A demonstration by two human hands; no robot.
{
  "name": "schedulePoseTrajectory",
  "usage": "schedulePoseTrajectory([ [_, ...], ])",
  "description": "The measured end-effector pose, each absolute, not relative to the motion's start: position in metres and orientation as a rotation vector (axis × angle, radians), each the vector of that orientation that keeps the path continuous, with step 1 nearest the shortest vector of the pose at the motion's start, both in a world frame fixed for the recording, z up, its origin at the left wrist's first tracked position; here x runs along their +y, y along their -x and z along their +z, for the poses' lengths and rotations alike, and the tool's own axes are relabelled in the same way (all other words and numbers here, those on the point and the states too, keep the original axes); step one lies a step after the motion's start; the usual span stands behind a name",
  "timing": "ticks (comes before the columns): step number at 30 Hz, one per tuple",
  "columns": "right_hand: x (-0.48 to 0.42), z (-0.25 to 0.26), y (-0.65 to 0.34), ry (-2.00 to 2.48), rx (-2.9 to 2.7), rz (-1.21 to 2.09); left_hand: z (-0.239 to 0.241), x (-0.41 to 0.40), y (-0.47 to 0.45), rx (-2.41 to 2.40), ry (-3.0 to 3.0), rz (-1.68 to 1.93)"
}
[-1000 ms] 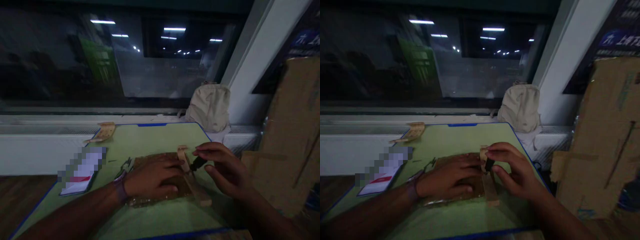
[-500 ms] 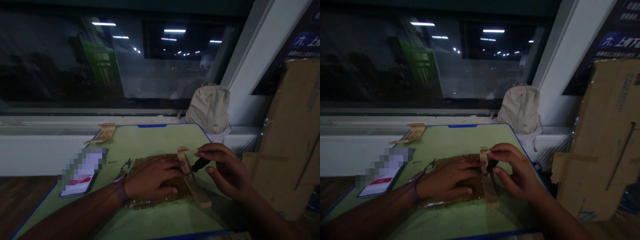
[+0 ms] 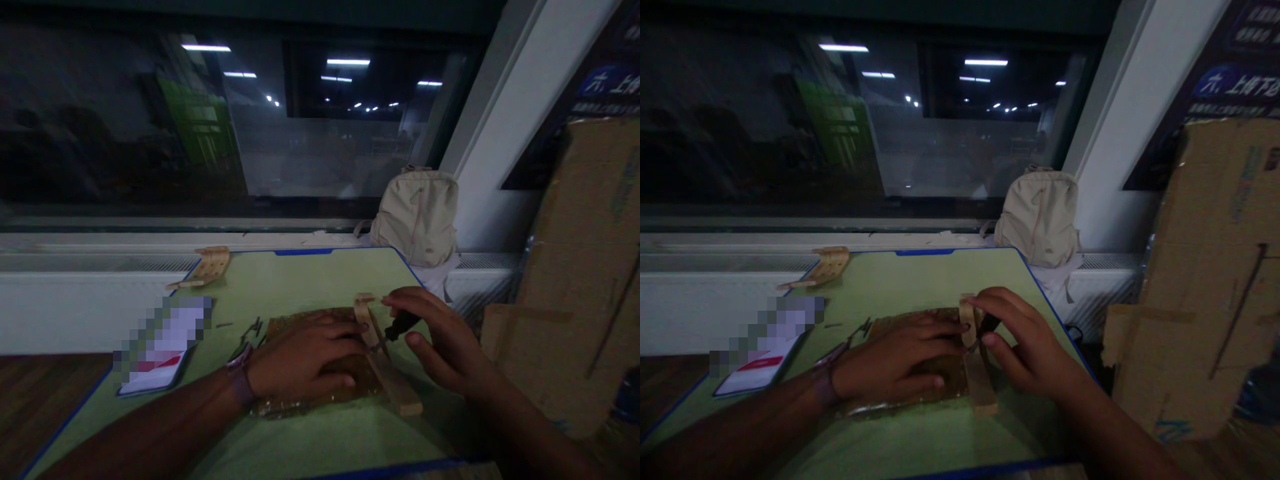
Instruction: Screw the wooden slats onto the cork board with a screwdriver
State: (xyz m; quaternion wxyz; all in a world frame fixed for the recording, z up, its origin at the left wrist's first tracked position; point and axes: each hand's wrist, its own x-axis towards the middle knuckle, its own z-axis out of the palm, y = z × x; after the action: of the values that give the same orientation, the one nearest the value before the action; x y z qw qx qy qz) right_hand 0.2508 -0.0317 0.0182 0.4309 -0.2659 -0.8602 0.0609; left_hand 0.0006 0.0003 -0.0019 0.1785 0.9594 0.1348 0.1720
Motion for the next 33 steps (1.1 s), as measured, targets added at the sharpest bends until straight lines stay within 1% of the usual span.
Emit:
schedulePoseTrajectory([
  [7,-0.038,0.014,-0.252,0.694,-2.216,0.322,-0.003,0.0,0.001,0.409,-2.715,0.479],
  [11,-0.032,0.003,-0.251,0.684,-2.022,0.365,-0.003,0.001,0.001,0.416,-2.721,0.47],
  [15,-0.027,-0.007,-0.253,0.671,-1.844,0.297,-0.002,0.0,0.0,0.409,-2.719,0.474],
  [19,-0.032,0.001,-0.253,0.589,-1.862,0.348,0.001,-0.001,0.0,0.417,-2.723,0.456],
  [23,-0.04,0.011,-0.247,0.612,-1.939,0.41,0.001,-0.001,-0.001,0.39,-2.716,0.48],
  [28,-0.034,0.01,-0.241,0.567,-1.827,0.468,0.0,0.0,0.0,0.405,-2.713,0.486],
  [30,-0.03,0.008,-0.243,0.586,-1.787,0.426,0.0,-0.001,0.0,0.409,-2.712,0.48],
  [33,-0.025,0.01,-0.248,0.622,-1.847,0.232,0.0,-0.001,0.0,0.411,-2.718,0.478],
])
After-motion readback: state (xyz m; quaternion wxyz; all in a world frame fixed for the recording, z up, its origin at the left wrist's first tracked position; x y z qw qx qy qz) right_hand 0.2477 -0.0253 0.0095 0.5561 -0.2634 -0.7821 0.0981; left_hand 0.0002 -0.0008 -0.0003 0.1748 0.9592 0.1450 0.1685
